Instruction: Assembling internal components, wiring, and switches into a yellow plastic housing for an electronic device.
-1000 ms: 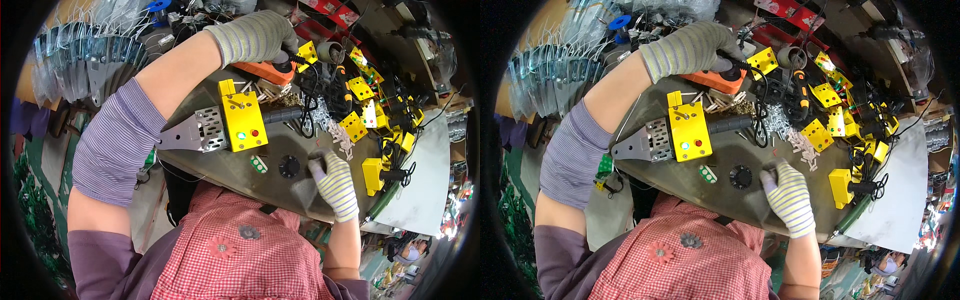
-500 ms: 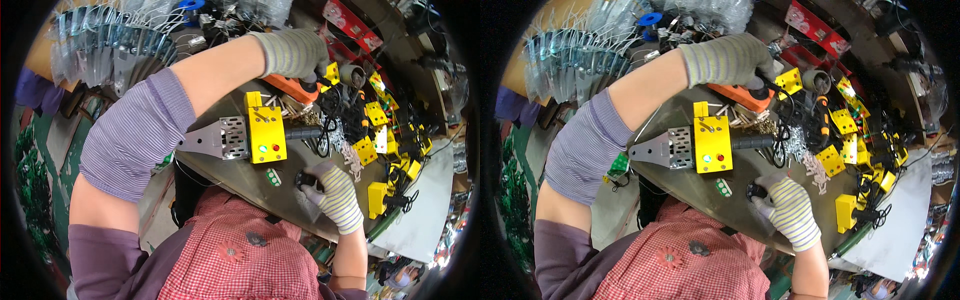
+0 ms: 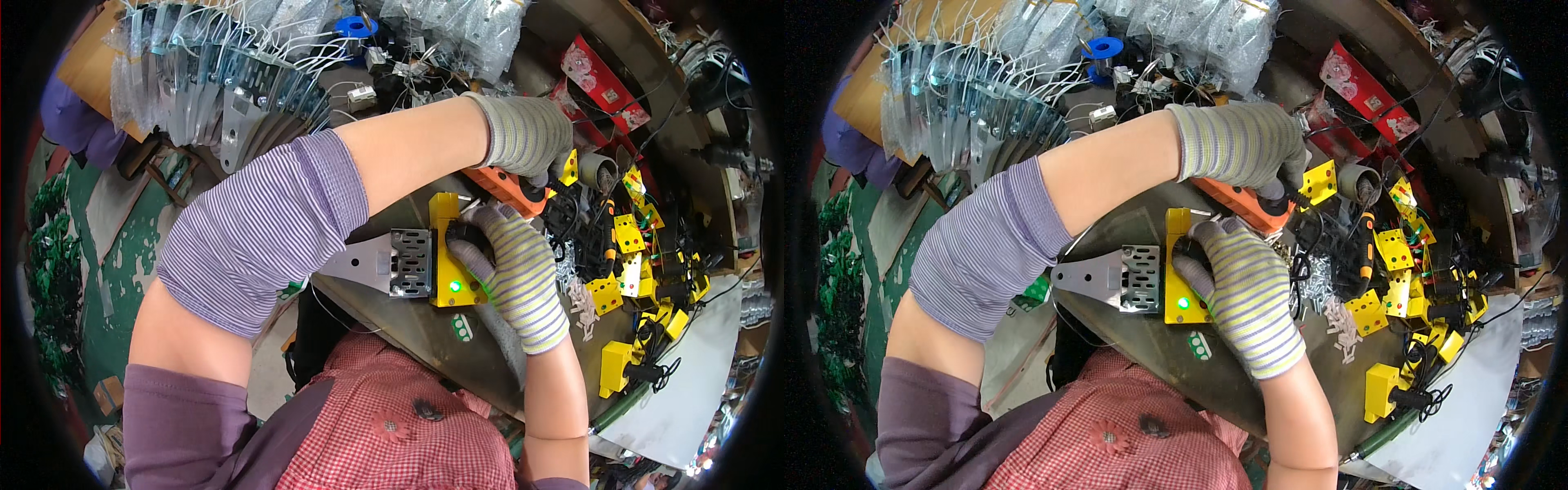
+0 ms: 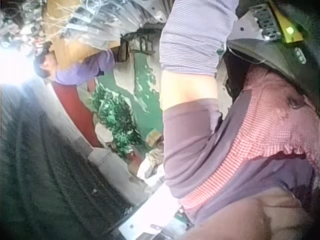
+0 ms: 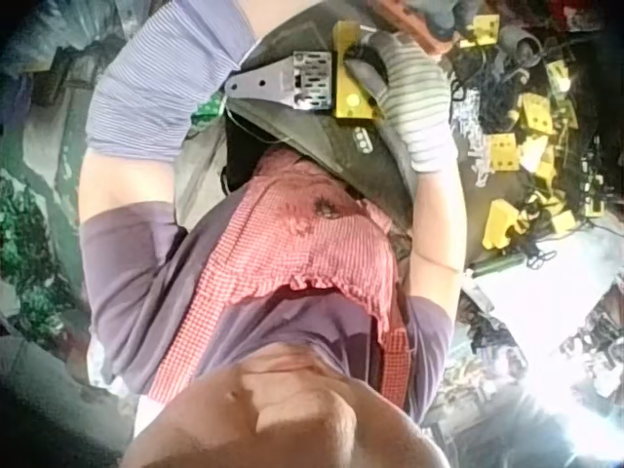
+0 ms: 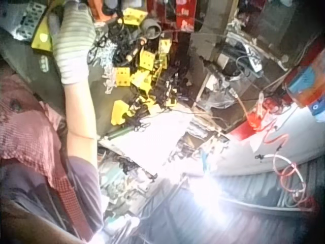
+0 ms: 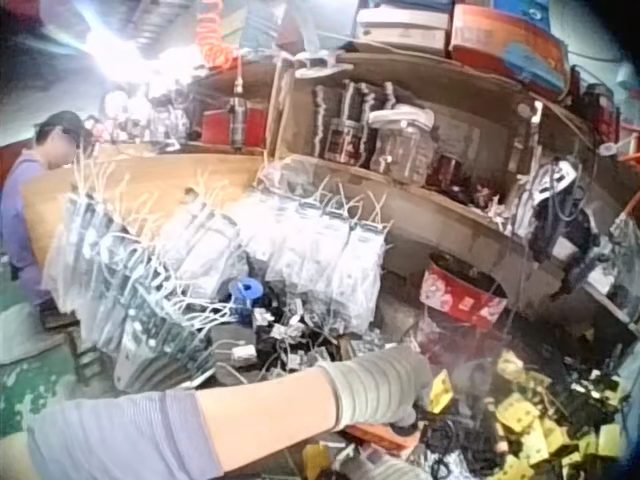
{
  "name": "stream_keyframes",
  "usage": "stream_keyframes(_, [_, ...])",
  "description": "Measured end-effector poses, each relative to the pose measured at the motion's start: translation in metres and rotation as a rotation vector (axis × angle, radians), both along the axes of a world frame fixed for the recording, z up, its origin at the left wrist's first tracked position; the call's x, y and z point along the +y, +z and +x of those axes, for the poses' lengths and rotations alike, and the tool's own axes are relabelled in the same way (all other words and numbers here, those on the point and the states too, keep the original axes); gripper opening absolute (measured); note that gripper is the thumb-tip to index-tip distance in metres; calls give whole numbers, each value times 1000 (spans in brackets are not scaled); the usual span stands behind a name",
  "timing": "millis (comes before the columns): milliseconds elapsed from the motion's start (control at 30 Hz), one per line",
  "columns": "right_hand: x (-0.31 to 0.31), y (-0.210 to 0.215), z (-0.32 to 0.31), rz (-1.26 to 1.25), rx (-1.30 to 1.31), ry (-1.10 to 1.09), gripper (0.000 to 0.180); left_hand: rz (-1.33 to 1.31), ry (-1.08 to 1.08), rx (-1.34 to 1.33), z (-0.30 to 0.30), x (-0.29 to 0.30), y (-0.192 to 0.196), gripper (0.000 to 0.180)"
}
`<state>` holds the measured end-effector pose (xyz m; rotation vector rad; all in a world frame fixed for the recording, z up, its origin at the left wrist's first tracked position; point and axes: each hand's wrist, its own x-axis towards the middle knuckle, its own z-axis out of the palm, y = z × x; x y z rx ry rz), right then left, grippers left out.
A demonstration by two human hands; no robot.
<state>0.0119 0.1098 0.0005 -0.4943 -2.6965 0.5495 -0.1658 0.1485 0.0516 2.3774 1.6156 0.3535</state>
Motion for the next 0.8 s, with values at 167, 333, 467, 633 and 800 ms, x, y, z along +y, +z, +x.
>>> stream_keyframes(167, [-3, 1, -6, 64, -51, 58, 30, -95, 51, 23, -3, -2, 4, 34])
stream_keyframes(333, [-2, -8, 2, 40, 64, -7, 30, -136, 13, 13, 3, 5, 12, 36])
stream_keyframes(467, [-4, -2, -2, 21, -37, -21, 28, -226, 36, 76, 6, 7, 24, 36])
stream_keyframes(633, [0, -7, -1, 62, -8, 37, 29, -190, 84, 112, 6, 7, 19, 35])
stream_keyframes(800, [4, -8, 0, 76, 34, 65, 35, -135, 58, 155, 9, 9, 17, 34])
